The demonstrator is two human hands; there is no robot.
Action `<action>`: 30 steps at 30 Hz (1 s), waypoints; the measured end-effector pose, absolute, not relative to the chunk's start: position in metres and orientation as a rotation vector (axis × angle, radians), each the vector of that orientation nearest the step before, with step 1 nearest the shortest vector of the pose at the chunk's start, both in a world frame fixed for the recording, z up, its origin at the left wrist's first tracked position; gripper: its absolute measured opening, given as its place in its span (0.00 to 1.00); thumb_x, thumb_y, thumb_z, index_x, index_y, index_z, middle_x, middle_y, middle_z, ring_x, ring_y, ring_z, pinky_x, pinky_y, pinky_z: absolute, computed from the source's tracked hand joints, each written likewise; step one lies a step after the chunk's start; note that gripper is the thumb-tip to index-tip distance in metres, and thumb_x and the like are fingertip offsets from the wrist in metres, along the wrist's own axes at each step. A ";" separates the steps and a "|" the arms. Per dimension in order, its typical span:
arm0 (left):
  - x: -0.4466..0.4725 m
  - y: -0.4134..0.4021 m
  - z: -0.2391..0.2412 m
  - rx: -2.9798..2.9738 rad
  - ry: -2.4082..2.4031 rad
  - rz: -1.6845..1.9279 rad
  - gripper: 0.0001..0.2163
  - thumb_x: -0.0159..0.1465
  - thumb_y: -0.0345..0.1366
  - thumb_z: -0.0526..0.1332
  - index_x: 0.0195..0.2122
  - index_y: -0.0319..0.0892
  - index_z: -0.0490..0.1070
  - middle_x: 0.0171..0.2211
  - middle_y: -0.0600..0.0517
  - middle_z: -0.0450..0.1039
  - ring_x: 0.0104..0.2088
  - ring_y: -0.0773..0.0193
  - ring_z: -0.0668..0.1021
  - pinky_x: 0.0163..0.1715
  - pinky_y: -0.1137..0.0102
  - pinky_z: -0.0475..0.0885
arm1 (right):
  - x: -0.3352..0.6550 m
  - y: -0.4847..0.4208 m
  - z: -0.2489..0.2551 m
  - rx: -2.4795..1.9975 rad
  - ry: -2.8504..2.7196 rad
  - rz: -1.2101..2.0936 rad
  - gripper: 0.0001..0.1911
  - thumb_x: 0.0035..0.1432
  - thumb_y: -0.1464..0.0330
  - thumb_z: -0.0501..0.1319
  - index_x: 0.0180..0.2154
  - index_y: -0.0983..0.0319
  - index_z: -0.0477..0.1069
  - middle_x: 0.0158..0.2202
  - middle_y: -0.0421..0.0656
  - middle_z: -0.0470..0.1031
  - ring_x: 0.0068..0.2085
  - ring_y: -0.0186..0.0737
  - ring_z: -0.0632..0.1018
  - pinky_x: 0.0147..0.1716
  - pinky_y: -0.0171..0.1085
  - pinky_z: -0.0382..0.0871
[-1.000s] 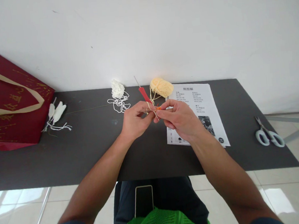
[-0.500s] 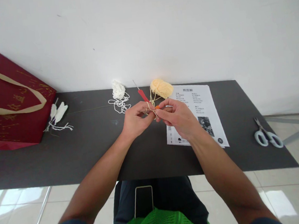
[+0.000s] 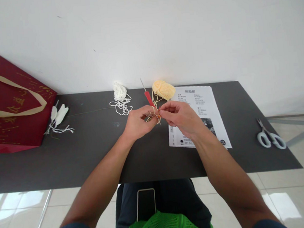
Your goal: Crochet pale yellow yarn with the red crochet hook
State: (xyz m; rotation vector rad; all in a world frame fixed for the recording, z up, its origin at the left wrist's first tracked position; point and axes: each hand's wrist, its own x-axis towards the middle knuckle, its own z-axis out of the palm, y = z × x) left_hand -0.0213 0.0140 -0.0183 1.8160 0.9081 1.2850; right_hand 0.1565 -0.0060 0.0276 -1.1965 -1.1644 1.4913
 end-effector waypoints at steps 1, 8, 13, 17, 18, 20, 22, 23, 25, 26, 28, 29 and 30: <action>-0.021 0.014 -0.019 1.805 0.915 1.289 0.04 0.57 0.31 0.68 0.34 0.43 0.79 0.32 0.52 0.80 0.31 0.67 0.80 0.33 0.73 0.75 | 0.157 -0.006 0.026 -1.180 -1.150 1.498 0.11 0.51 0.63 0.72 0.32 0.61 0.76 0.23 0.35 0.71 0.21 0.26 0.64 0.19 0.31 0.54; -0.020 0.018 -0.021 1.681 0.900 1.287 0.07 0.59 0.34 0.69 0.39 0.43 0.77 0.31 0.53 0.81 0.30 0.67 0.81 0.34 0.72 0.76 | 0.152 -0.004 0.024 -1.148 -1.073 1.452 0.08 0.52 0.65 0.72 0.31 0.61 0.75 0.23 0.37 0.73 0.22 0.28 0.69 0.21 0.32 0.62; -0.020 0.019 -0.018 1.633 0.963 1.286 0.09 0.58 0.36 0.71 0.38 0.42 0.78 0.30 0.53 0.82 0.30 0.66 0.82 0.32 0.72 0.76 | 0.152 -0.004 0.024 -1.124 -1.093 1.436 0.09 0.52 0.65 0.72 0.32 0.62 0.76 0.24 0.37 0.75 0.24 0.29 0.71 0.24 0.33 0.64; -0.020 0.019 -0.015 1.672 1.016 1.314 0.07 0.57 0.37 0.72 0.36 0.43 0.80 0.30 0.53 0.81 0.28 0.68 0.81 0.30 0.74 0.75 | 0.155 -0.003 0.023 -1.110 -1.092 1.450 0.09 0.51 0.65 0.72 0.32 0.62 0.78 0.25 0.39 0.76 0.25 0.30 0.72 0.25 0.34 0.66; -0.020 0.019 -0.015 1.679 1.017 1.324 0.07 0.58 0.37 0.72 0.36 0.43 0.80 0.30 0.53 0.81 0.28 0.68 0.80 0.29 0.74 0.75 | 0.155 -0.003 0.023 -1.110 -1.085 1.453 0.09 0.51 0.65 0.73 0.33 0.62 0.79 0.25 0.39 0.77 0.25 0.31 0.73 0.25 0.34 0.67; -0.019 0.019 -0.014 1.667 1.012 1.337 0.07 0.58 0.36 0.72 0.36 0.43 0.81 0.30 0.53 0.82 0.28 0.68 0.80 0.29 0.74 0.75 | 0.155 -0.003 0.023 -1.108 -1.078 1.454 0.08 0.51 0.66 0.72 0.33 0.62 0.79 0.26 0.39 0.77 0.26 0.31 0.73 0.25 0.34 0.67; -0.018 0.018 -0.013 1.624 0.995 1.335 0.07 0.57 0.36 0.72 0.36 0.42 0.81 0.30 0.52 0.82 0.28 0.67 0.81 0.29 0.74 0.76 | 0.156 -0.003 0.022 -1.101 -1.083 1.448 0.07 0.51 0.67 0.72 0.33 0.62 0.79 0.26 0.39 0.77 0.25 0.31 0.73 0.25 0.33 0.67; -0.017 0.018 -0.012 1.598 0.981 1.331 0.07 0.57 0.36 0.73 0.35 0.41 0.81 0.30 0.51 0.82 0.28 0.67 0.81 0.29 0.74 0.76 | 0.156 -0.003 0.021 -1.094 -1.092 1.445 0.07 0.52 0.67 0.71 0.33 0.62 0.79 0.26 0.39 0.77 0.25 0.30 0.73 0.25 0.33 0.66; -0.015 0.018 -0.011 1.549 0.945 1.327 0.07 0.56 0.36 0.73 0.35 0.41 0.81 0.30 0.51 0.82 0.28 0.67 0.81 0.29 0.74 0.76 | 0.155 -0.003 0.020 -1.075 -1.105 1.439 0.07 0.52 0.67 0.71 0.33 0.62 0.78 0.26 0.38 0.77 0.25 0.30 0.73 0.25 0.33 0.66; -0.015 0.017 -0.011 1.531 0.929 1.330 0.07 0.56 0.35 0.73 0.34 0.41 0.81 0.29 0.51 0.82 0.28 0.67 0.81 0.29 0.74 0.76 | 0.155 -0.003 0.020 -1.065 -1.104 1.438 0.07 0.52 0.67 0.71 0.34 0.62 0.78 0.26 0.38 0.77 0.25 0.30 0.73 0.25 0.33 0.66; -0.014 0.017 -0.010 1.513 0.916 1.338 0.07 0.55 0.35 0.74 0.34 0.41 0.81 0.29 0.51 0.82 0.27 0.67 0.81 0.29 0.73 0.76 | 0.154 -0.003 0.019 -1.049 -1.089 1.436 0.10 0.52 0.66 0.72 0.36 0.60 0.77 0.27 0.37 0.77 0.25 0.30 0.73 0.25 0.33 0.67; -0.014 0.017 -0.010 1.514 0.921 1.342 0.07 0.55 0.34 0.74 0.34 0.41 0.81 0.29 0.51 0.82 0.27 0.67 0.81 0.29 0.73 0.76 | 0.153 -0.004 0.019 -1.044 -1.080 1.434 0.11 0.52 0.66 0.72 0.37 0.60 0.76 0.27 0.37 0.77 0.25 0.30 0.74 0.25 0.33 0.67; -0.015 0.017 -0.011 1.523 0.931 1.345 0.07 0.55 0.34 0.73 0.34 0.41 0.81 0.29 0.51 0.82 0.27 0.67 0.81 0.29 0.73 0.76 | 0.152 -0.004 0.019 -1.043 -1.074 1.430 0.11 0.52 0.66 0.72 0.37 0.60 0.76 0.27 0.37 0.77 0.25 0.30 0.74 0.25 0.33 0.67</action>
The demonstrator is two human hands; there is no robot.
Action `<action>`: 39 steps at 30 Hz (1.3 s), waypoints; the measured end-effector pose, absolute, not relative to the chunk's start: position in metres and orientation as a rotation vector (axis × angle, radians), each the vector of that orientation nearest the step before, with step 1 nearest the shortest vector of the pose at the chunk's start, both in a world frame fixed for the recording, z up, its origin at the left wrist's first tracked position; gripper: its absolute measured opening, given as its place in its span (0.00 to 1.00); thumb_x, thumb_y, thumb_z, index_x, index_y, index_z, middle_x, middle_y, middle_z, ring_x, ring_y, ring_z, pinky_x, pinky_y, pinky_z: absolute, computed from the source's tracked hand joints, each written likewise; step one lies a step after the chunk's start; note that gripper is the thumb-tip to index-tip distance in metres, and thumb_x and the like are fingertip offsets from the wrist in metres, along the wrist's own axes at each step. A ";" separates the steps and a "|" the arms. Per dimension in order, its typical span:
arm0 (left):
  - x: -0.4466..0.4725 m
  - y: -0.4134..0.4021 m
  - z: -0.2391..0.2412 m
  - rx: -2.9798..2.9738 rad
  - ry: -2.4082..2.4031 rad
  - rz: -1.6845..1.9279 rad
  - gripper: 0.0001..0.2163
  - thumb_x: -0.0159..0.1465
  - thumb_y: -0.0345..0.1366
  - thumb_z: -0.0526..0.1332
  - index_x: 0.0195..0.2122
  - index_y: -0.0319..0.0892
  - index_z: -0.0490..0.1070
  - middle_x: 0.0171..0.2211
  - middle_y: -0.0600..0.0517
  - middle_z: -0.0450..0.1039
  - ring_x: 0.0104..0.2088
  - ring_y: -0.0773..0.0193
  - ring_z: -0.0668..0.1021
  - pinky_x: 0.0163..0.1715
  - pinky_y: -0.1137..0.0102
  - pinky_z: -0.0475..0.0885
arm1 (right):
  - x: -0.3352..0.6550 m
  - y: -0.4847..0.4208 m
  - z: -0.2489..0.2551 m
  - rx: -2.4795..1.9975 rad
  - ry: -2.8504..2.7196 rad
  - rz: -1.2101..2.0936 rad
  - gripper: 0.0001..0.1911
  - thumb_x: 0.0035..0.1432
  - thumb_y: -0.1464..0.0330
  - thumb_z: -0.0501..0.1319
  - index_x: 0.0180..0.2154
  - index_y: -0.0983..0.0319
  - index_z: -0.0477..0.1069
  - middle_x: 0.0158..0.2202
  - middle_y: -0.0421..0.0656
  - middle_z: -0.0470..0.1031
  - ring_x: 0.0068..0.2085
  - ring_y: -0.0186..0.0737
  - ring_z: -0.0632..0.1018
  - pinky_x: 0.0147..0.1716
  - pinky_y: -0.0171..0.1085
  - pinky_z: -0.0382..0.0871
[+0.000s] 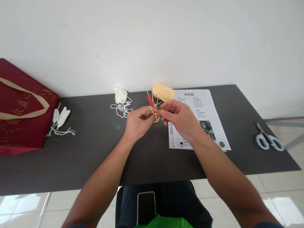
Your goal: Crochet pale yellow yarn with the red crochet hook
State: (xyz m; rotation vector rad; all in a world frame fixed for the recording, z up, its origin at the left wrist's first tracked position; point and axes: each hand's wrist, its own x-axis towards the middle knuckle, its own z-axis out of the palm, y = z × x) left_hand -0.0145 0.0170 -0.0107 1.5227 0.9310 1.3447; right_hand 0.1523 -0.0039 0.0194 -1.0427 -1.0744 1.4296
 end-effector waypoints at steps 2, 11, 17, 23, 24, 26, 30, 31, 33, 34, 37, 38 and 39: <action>-0.016 0.017 -0.012 1.556 0.953 1.348 0.06 0.55 0.33 0.72 0.34 0.41 0.81 0.29 0.51 0.82 0.27 0.67 0.81 0.29 0.74 0.75 | 0.151 -0.004 0.020 -1.050 -1.078 1.419 0.10 0.52 0.65 0.72 0.35 0.60 0.76 0.26 0.37 0.77 0.25 0.30 0.74 0.25 0.33 0.67; -0.019 0.015 -0.012 1.670 1.037 1.330 0.04 0.60 0.31 0.67 0.35 0.42 0.82 0.32 0.53 0.82 0.30 0.68 0.80 0.31 0.75 0.74 | 0.147 -0.003 0.019 -1.067 -1.139 1.347 0.08 0.53 0.65 0.71 0.34 0.61 0.76 0.25 0.37 0.77 0.24 0.31 0.75 0.26 0.34 0.70; -0.020 0.012 -0.006 1.831 1.107 1.297 0.04 0.63 0.33 0.65 0.33 0.42 0.81 0.30 0.53 0.81 0.28 0.69 0.77 0.29 0.75 0.70 | 0.148 -0.002 0.015 -1.080 -1.226 1.273 0.07 0.56 0.65 0.69 0.35 0.61 0.77 0.25 0.37 0.76 0.24 0.31 0.76 0.27 0.35 0.70; -0.021 0.011 -0.007 1.920 1.114 1.308 0.05 0.64 0.33 0.64 0.33 0.43 0.80 0.30 0.54 0.81 0.27 0.71 0.76 0.29 0.75 0.67 | 0.149 0.000 0.011 -1.087 -1.271 1.226 0.04 0.58 0.67 0.67 0.36 0.60 0.76 0.25 0.36 0.76 0.24 0.31 0.75 0.28 0.35 0.70; -0.021 0.011 -0.007 1.920 1.110 1.308 0.05 0.64 0.33 0.65 0.33 0.43 0.80 0.30 0.54 0.81 0.27 0.71 0.76 0.29 0.75 0.67 | 0.149 0.000 0.011 -1.084 -1.272 1.221 0.04 0.58 0.67 0.67 0.36 0.60 0.76 0.25 0.36 0.76 0.24 0.31 0.76 0.28 0.35 0.71; -0.021 0.011 -0.007 1.906 1.110 1.305 0.05 0.64 0.33 0.64 0.33 0.43 0.80 0.30 0.54 0.81 0.27 0.70 0.76 0.29 0.74 0.68 | 0.148 -0.001 0.010 -1.076 -1.280 1.215 0.03 0.59 0.68 0.67 0.36 0.60 0.76 0.25 0.36 0.76 0.24 0.31 0.76 0.29 0.36 0.71; -0.021 0.010 -0.006 1.881 1.128 1.299 0.06 0.64 0.33 0.64 0.33 0.43 0.81 0.30 0.54 0.80 0.27 0.69 0.76 0.29 0.74 0.68 | 0.148 -0.001 0.010 -1.062 -1.284 1.206 0.03 0.59 0.68 0.67 0.37 0.59 0.76 0.25 0.35 0.76 0.25 0.31 0.76 0.30 0.36 0.71; -0.021 0.009 -0.005 1.880 1.134 1.300 0.06 0.64 0.33 0.64 0.33 0.43 0.81 0.29 0.54 0.80 0.27 0.69 0.76 0.29 0.74 0.68 | 0.148 -0.001 0.010 -1.060 -1.283 1.204 0.03 0.60 0.68 0.67 0.37 0.59 0.76 0.25 0.35 0.76 0.25 0.31 0.76 0.30 0.36 0.71; -0.021 0.008 -0.005 1.883 1.147 1.302 0.06 0.64 0.34 0.64 0.33 0.43 0.81 0.29 0.54 0.80 0.27 0.69 0.76 0.29 0.74 0.68 | 0.148 -0.001 0.010 -1.060 -1.285 1.200 0.03 0.60 0.68 0.66 0.37 0.59 0.76 0.25 0.35 0.76 0.25 0.31 0.76 0.30 0.36 0.72; -0.021 0.008 -0.004 1.888 1.151 1.301 0.06 0.64 0.34 0.64 0.33 0.43 0.81 0.29 0.54 0.80 0.27 0.69 0.76 0.29 0.74 0.68 | 0.148 -0.001 0.010 -1.062 -1.287 1.199 0.03 0.60 0.68 0.66 0.37 0.59 0.75 0.25 0.35 0.76 0.25 0.31 0.76 0.30 0.36 0.72; -0.022 0.007 -0.002 1.915 1.146 1.293 0.06 0.65 0.33 0.63 0.32 0.43 0.80 0.29 0.54 0.80 0.28 0.69 0.76 0.30 0.74 0.68 | 0.148 -0.002 0.010 -1.074 -1.294 1.193 0.03 0.60 0.68 0.66 0.38 0.60 0.75 0.26 0.36 0.76 0.25 0.31 0.76 0.30 0.36 0.71; -0.022 0.007 -0.002 1.926 1.142 1.286 0.07 0.65 0.33 0.63 0.32 0.43 0.80 0.29 0.55 0.80 0.28 0.70 0.77 0.30 0.74 0.68 | 0.148 -0.002 0.010 -1.077 -1.296 1.188 0.03 0.60 0.68 0.66 0.38 0.60 0.75 0.25 0.35 0.76 0.25 0.31 0.76 0.30 0.36 0.71; -0.022 0.007 -0.002 1.933 1.139 1.280 0.07 0.65 0.33 0.63 0.32 0.43 0.80 0.29 0.54 0.80 0.28 0.69 0.77 0.31 0.74 0.69 | 0.147 -0.002 0.010 -1.079 -1.297 1.184 0.03 0.60 0.68 0.66 0.38 0.59 0.75 0.25 0.35 0.76 0.25 0.31 0.76 0.30 0.36 0.71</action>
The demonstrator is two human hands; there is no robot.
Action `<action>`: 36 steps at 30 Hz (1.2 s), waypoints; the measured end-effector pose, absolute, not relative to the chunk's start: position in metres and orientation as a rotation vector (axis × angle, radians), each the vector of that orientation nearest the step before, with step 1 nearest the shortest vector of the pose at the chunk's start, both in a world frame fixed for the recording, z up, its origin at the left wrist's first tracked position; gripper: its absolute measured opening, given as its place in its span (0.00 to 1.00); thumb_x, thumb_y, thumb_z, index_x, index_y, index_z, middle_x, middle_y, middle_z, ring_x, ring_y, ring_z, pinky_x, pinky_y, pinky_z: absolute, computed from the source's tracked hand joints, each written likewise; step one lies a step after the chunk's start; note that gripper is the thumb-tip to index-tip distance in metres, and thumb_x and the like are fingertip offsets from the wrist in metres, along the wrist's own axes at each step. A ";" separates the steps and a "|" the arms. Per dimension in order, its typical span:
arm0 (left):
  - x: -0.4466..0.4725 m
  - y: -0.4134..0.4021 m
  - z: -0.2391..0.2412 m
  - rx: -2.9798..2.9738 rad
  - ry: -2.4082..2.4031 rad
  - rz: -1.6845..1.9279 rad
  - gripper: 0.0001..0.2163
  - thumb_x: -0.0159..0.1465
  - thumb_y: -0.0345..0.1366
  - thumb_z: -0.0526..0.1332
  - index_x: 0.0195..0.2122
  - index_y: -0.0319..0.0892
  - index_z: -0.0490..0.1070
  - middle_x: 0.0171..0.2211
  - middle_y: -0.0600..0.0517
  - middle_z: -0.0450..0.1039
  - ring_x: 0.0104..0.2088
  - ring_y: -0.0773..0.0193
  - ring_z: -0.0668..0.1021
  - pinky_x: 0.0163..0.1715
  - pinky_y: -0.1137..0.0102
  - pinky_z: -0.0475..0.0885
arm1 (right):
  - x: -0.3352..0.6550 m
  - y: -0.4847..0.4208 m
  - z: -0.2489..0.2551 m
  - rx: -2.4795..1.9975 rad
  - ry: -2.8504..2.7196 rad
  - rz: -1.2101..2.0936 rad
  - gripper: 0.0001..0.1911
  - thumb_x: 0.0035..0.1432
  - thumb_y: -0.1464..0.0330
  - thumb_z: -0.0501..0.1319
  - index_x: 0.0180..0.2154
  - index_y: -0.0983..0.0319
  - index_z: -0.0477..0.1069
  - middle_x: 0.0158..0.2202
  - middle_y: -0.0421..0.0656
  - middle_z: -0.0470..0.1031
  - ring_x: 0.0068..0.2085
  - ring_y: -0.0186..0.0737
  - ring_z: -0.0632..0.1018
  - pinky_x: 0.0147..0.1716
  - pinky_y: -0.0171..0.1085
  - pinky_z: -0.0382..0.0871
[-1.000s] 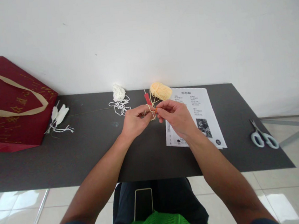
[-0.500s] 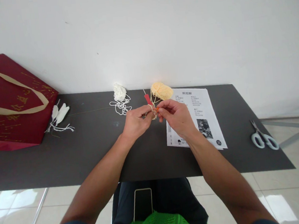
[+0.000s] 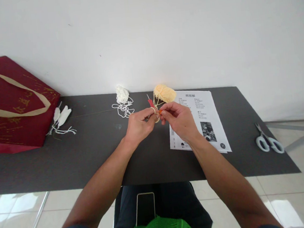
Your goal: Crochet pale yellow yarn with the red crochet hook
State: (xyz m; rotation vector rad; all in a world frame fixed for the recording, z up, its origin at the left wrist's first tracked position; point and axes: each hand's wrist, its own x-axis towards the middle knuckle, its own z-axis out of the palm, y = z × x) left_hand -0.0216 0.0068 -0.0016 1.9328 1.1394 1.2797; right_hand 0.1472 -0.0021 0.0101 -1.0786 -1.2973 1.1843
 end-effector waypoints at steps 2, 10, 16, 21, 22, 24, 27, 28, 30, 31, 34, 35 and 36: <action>-0.021 0.007 -0.002 1.929 1.142 1.276 0.07 0.65 0.33 0.63 0.33 0.43 0.80 0.30 0.54 0.80 0.29 0.69 0.78 0.32 0.74 0.70 | 0.146 -0.003 0.011 -1.076 -1.292 1.183 0.03 0.60 0.68 0.66 0.37 0.59 0.75 0.25 0.35 0.76 0.25 0.31 0.76 0.30 0.36 0.71; -0.017 0.009 -0.010 1.800 1.149 1.349 0.05 0.63 0.34 0.65 0.38 0.43 0.80 0.31 0.53 0.81 0.28 0.69 0.78 0.30 0.74 0.71 | 0.142 -0.005 0.017 -1.101 -1.207 1.204 0.07 0.57 0.67 0.68 0.36 0.60 0.73 0.25 0.36 0.74 0.24 0.30 0.73 0.25 0.34 0.66; -0.018 0.009 -0.007 1.757 1.054 1.352 0.05 0.62 0.34 0.65 0.37 0.42 0.80 0.32 0.52 0.80 0.28 0.69 0.77 0.31 0.74 0.72 | 0.144 -0.002 0.015 -1.101 -1.092 1.315 0.12 0.54 0.61 0.71 0.32 0.60 0.72 0.24 0.35 0.72 0.24 0.31 0.70 0.22 0.33 0.63; -0.020 0.009 -0.005 1.597 0.839 1.314 0.07 0.60 0.37 0.70 0.37 0.42 0.81 0.33 0.49 0.81 0.29 0.67 0.78 0.31 0.72 0.73 | 0.149 0.001 0.017 -1.013 -0.929 1.638 0.18 0.55 0.52 0.70 0.35 0.60 0.74 0.30 0.39 0.73 0.28 0.31 0.70 0.22 0.32 0.61; -0.020 0.009 -0.005 1.569 0.796 1.281 0.08 0.58 0.38 0.72 0.36 0.41 0.81 0.33 0.48 0.81 0.29 0.66 0.78 0.30 0.72 0.73 | 0.149 0.001 0.018 -0.977 -0.929 1.714 0.19 0.55 0.51 0.69 0.36 0.59 0.75 0.32 0.39 0.74 0.29 0.32 0.70 0.23 0.32 0.62; -0.020 0.008 -0.003 1.519 0.732 1.232 0.10 0.56 0.39 0.74 0.36 0.41 0.81 0.31 0.48 0.81 0.28 0.66 0.77 0.29 0.71 0.73 | 0.150 0.000 0.019 -0.919 -0.930 1.792 0.19 0.54 0.52 0.71 0.38 0.59 0.75 0.32 0.40 0.73 0.30 0.32 0.70 0.25 0.32 0.64; -0.020 0.009 -0.001 1.443 0.741 1.239 0.11 0.55 0.40 0.75 0.36 0.41 0.82 0.30 0.48 0.81 0.26 0.67 0.76 0.27 0.72 0.71 | 0.151 0.000 0.021 -0.878 -0.880 1.764 0.17 0.50 0.57 0.75 0.35 0.59 0.74 0.29 0.36 0.68 0.28 0.30 0.65 0.26 0.32 0.64; -0.021 0.009 0.000 1.417 0.762 1.259 0.12 0.55 0.41 0.75 0.37 0.41 0.82 0.30 0.48 0.80 0.26 0.67 0.77 0.27 0.72 0.71 | 0.152 0.000 0.022 -0.860 -0.853 1.755 0.16 0.49 0.59 0.75 0.33 0.59 0.72 0.27 0.35 0.66 0.27 0.30 0.64 0.25 0.31 0.63; -0.021 0.011 0.000 1.364 0.804 1.305 0.13 0.55 0.41 0.74 0.39 0.42 0.82 0.30 0.49 0.80 0.27 0.67 0.77 0.28 0.72 0.72 | 0.152 -0.001 0.023 -0.816 -0.800 1.760 0.16 0.50 0.62 0.75 0.31 0.59 0.70 0.27 0.35 0.66 0.27 0.29 0.65 0.25 0.31 0.62; -0.020 0.011 0.000 1.340 0.817 1.330 0.13 0.55 0.41 0.74 0.40 0.42 0.82 0.30 0.50 0.80 0.27 0.67 0.77 0.29 0.72 0.73 | 0.152 -0.002 0.023 -0.796 -0.776 1.763 0.16 0.50 0.62 0.75 0.32 0.58 0.70 0.28 0.35 0.67 0.27 0.29 0.66 0.25 0.31 0.62; -0.018 0.012 0.000 1.276 0.825 1.385 0.14 0.55 0.38 0.74 0.41 0.42 0.80 0.29 0.52 0.78 0.27 0.68 0.77 0.28 0.73 0.73 | 0.148 -0.005 0.024 -0.785 -0.746 1.713 0.14 0.53 0.63 0.73 0.33 0.57 0.69 0.30 0.35 0.73 0.28 0.30 0.71 0.26 0.31 0.63; -0.017 0.011 0.000 1.257 0.822 1.398 0.14 0.55 0.37 0.74 0.42 0.42 0.79 0.29 0.52 0.78 0.27 0.69 0.76 0.28 0.73 0.72 | 0.147 -0.006 0.025 -0.792 -0.756 1.678 0.13 0.54 0.62 0.73 0.33 0.57 0.70 0.31 0.36 0.74 0.29 0.30 0.71 0.26 0.32 0.63; -0.016 0.011 0.001 1.237 0.820 1.408 0.14 0.54 0.36 0.74 0.42 0.42 0.79 0.29 0.53 0.77 0.27 0.70 0.75 0.28 0.74 0.72 | 0.145 -0.007 0.025 -0.801 -0.774 1.643 0.12 0.55 0.62 0.72 0.34 0.57 0.71 0.31 0.36 0.75 0.29 0.30 0.72 0.27 0.32 0.64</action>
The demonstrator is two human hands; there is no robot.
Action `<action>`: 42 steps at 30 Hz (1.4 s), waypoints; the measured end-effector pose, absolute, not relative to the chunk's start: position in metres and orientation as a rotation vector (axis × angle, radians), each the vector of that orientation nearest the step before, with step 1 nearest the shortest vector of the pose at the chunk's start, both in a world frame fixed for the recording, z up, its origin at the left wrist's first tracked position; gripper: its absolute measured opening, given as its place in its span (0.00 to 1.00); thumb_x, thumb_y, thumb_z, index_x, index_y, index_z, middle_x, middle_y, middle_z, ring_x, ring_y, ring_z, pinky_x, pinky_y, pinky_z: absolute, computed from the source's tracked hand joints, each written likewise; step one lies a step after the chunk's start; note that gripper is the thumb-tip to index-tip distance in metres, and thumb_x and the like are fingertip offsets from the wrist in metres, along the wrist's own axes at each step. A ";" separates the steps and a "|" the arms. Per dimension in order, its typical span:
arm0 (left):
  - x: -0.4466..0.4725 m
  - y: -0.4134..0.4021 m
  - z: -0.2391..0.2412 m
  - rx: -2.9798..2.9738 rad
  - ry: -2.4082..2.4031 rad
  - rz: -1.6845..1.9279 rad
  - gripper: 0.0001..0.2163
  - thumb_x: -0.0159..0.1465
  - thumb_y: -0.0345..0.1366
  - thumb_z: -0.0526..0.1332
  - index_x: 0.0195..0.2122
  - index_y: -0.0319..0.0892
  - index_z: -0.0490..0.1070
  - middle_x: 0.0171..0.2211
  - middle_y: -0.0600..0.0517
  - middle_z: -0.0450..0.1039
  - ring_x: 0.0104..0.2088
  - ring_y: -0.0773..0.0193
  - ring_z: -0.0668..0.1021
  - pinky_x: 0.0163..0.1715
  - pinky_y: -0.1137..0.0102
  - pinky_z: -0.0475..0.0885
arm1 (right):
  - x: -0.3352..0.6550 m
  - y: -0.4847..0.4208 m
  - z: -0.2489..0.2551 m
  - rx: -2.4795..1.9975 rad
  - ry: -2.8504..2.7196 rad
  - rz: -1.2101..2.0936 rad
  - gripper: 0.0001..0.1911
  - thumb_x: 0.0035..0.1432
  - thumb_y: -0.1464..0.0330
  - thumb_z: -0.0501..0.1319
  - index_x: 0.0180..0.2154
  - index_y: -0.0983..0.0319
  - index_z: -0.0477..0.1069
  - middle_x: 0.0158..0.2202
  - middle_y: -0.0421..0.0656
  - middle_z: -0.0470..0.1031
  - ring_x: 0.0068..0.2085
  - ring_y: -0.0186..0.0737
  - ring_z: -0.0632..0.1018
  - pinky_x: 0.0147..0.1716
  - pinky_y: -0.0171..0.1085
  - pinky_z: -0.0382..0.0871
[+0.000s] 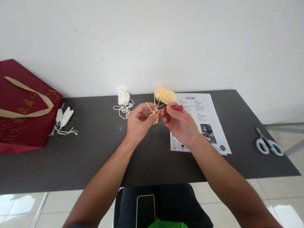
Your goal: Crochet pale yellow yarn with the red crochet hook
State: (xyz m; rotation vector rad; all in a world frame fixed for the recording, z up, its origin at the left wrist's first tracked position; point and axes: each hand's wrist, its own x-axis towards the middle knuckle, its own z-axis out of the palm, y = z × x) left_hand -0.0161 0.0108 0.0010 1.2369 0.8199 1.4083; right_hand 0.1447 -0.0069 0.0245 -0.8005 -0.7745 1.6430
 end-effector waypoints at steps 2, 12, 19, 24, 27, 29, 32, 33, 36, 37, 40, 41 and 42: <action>-0.014 0.010 0.003 1.198 0.828 1.430 0.15 0.53 0.33 0.73 0.42 0.42 0.78 0.28 0.54 0.76 0.26 0.71 0.75 0.28 0.75 0.72 | 0.141 -0.009 0.024 -0.820 -0.815 1.579 0.11 0.56 0.61 0.71 0.37 0.56 0.73 0.33 0.37 0.76 0.30 0.31 0.73 0.27 0.33 0.65; -0.012 0.009 0.007 1.148 0.887 1.362 0.25 0.53 0.32 0.72 0.54 0.41 0.74 0.31 0.54 0.78 0.27 0.70 0.77 0.28 0.74 0.71 | 0.124 -0.012 0.012 -0.850 -0.839 1.432 0.16 0.50 0.61 0.75 0.39 0.55 0.74 0.30 0.36 0.74 0.30 0.33 0.72 0.29 0.35 0.67; -0.010 0.008 0.008 1.150 0.864 1.355 0.27 0.53 0.34 0.73 0.55 0.41 0.74 0.32 0.54 0.77 0.28 0.70 0.77 0.30 0.73 0.74 | 0.122 -0.011 0.007 -0.890 -0.892 1.289 0.17 0.48 0.62 0.76 0.39 0.56 0.74 0.38 0.38 0.75 0.36 0.34 0.74 0.40 0.37 0.73; -0.010 0.009 0.002 1.208 0.974 1.375 0.27 0.53 0.37 0.75 0.54 0.41 0.74 0.31 0.54 0.78 0.29 0.68 0.78 0.30 0.73 0.74 | 0.123 -0.009 0.004 -0.879 -0.932 1.295 0.16 0.51 0.63 0.74 0.41 0.55 0.73 0.40 0.38 0.76 0.42 0.36 0.77 0.49 0.40 0.74; -0.010 0.010 0.000 1.202 1.001 1.364 0.28 0.52 0.40 0.76 0.54 0.41 0.75 0.30 0.54 0.79 0.28 0.68 0.78 0.28 0.73 0.73 | 0.124 -0.008 0.003 -0.892 -0.932 1.284 0.17 0.50 0.63 0.75 0.40 0.55 0.73 0.39 0.38 0.77 0.42 0.37 0.78 0.49 0.40 0.74; -0.009 0.010 0.000 1.183 0.990 1.375 0.27 0.52 0.41 0.76 0.53 0.41 0.75 0.29 0.54 0.79 0.27 0.68 0.78 0.27 0.73 0.72 | 0.124 -0.007 0.003 -0.897 -0.943 1.277 0.17 0.50 0.63 0.75 0.40 0.55 0.73 0.39 0.38 0.77 0.42 0.36 0.78 0.49 0.40 0.74; -0.008 0.009 0.001 1.156 0.944 1.387 0.27 0.52 0.40 0.76 0.52 0.41 0.75 0.31 0.53 0.80 0.27 0.68 0.78 0.28 0.73 0.73 | 0.124 -0.007 0.002 -0.910 -0.971 1.257 0.16 0.50 0.62 0.75 0.39 0.55 0.74 0.39 0.37 0.77 0.41 0.36 0.78 0.49 0.40 0.74; -0.008 0.009 0.002 1.144 0.931 1.389 0.26 0.52 0.39 0.76 0.52 0.41 0.75 0.32 0.52 0.81 0.28 0.67 0.79 0.29 0.72 0.74 | 0.124 -0.007 0.001 -0.914 -0.971 1.252 0.16 0.50 0.63 0.75 0.39 0.55 0.74 0.39 0.37 0.77 0.41 0.36 0.78 0.49 0.40 0.74; -0.009 0.007 0.006 1.103 0.913 1.382 0.25 0.52 0.36 0.75 0.51 0.41 0.75 0.33 0.51 0.81 0.30 0.66 0.80 0.31 0.71 0.76 | 0.123 -0.006 0.000 -0.906 -0.930 1.251 0.15 0.49 0.63 0.75 0.38 0.55 0.74 0.38 0.37 0.77 0.40 0.37 0.78 0.47 0.40 0.75; -0.009 0.007 0.007 1.096 0.907 1.379 0.24 0.52 0.35 0.75 0.51 0.41 0.76 0.33 0.51 0.81 0.31 0.66 0.80 0.32 0.71 0.76 | 0.123 -0.006 0.000 -0.893 -0.913 1.248 0.15 0.49 0.63 0.76 0.37 0.55 0.75 0.37 0.38 0.77 0.41 0.37 0.78 0.46 0.40 0.75; -0.009 0.005 0.009 1.107 0.893 1.374 0.24 0.52 0.34 0.74 0.51 0.41 0.75 0.35 0.51 0.81 0.32 0.66 0.81 0.34 0.71 0.77 | 0.122 -0.006 -0.001 -0.845 -0.882 1.242 0.14 0.48 0.63 0.77 0.34 0.56 0.75 0.39 0.38 0.78 0.42 0.37 0.78 0.48 0.41 0.75; -0.009 0.004 0.009 1.114 0.892 1.375 0.24 0.52 0.35 0.74 0.51 0.41 0.75 0.35 0.51 0.81 0.32 0.66 0.81 0.34 0.71 0.77 | 0.122 -0.006 -0.002 -0.839 -0.879 1.242 0.14 0.48 0.63 0.77 0.34 0.56 0.74 0.39 0.38 0.78 0.43 0.37 0.78 0.48 0.41 0.75; -0.009 0.004 0.009 1.118 0.891 1.377 0.24 0.53 0.36 0.74 0.51 0.41 0.75 0.35 0.51 0.81 0.31 0.67 0.80 0.34 0.71 0.77 | 0.122 -0.007 -0.002 -0.841 -0.878 1.244 0.14 0.48 0.63 0.77 0.34 0.56 0.74 0.40 0.38 0.78 0.43 0.37 0.78 0.48 0.41 0.75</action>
